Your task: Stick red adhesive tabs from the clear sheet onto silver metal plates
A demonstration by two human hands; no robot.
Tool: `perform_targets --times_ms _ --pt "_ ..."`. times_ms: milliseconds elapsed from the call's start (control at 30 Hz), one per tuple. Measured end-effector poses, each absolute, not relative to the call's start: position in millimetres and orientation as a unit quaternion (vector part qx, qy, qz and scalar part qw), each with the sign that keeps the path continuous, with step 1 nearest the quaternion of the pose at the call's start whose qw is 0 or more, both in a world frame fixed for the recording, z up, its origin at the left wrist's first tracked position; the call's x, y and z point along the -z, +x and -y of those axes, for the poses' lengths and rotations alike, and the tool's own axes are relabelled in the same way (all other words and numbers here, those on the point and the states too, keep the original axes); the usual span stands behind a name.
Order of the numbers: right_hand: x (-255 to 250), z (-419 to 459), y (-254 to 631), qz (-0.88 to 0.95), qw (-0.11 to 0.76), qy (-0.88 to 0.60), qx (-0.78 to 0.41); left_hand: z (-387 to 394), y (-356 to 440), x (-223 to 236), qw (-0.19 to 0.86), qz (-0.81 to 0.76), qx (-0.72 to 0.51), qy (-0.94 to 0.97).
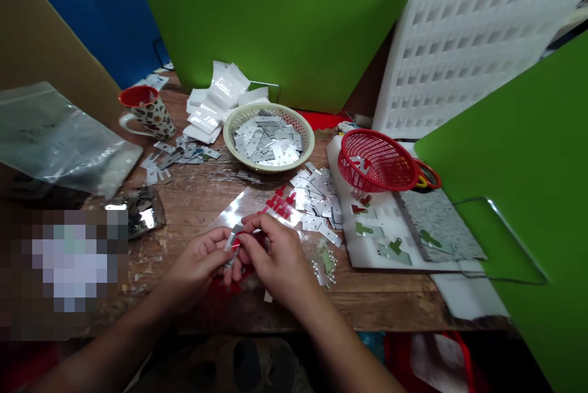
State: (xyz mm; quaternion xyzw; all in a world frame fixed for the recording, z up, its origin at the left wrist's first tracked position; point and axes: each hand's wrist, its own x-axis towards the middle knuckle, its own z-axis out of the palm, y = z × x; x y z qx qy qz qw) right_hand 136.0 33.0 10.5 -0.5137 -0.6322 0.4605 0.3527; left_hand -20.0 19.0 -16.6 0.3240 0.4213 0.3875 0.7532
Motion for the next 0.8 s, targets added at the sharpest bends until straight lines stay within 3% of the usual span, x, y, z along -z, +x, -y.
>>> perform_targets --times_ms 300,800 --pt "-18.8 -31.2 139.1 0.683 0.293 -0.517 -0.424 -17.6 -21.4 4.6 0.754 -0.433 -0.354 0.344" --pt "-22.4 -32.6 138.4 0.681 0.290 -0.516 -0.431 -19.1 -21.0 3.0 0.751 -0.440 -0.345 0.350"
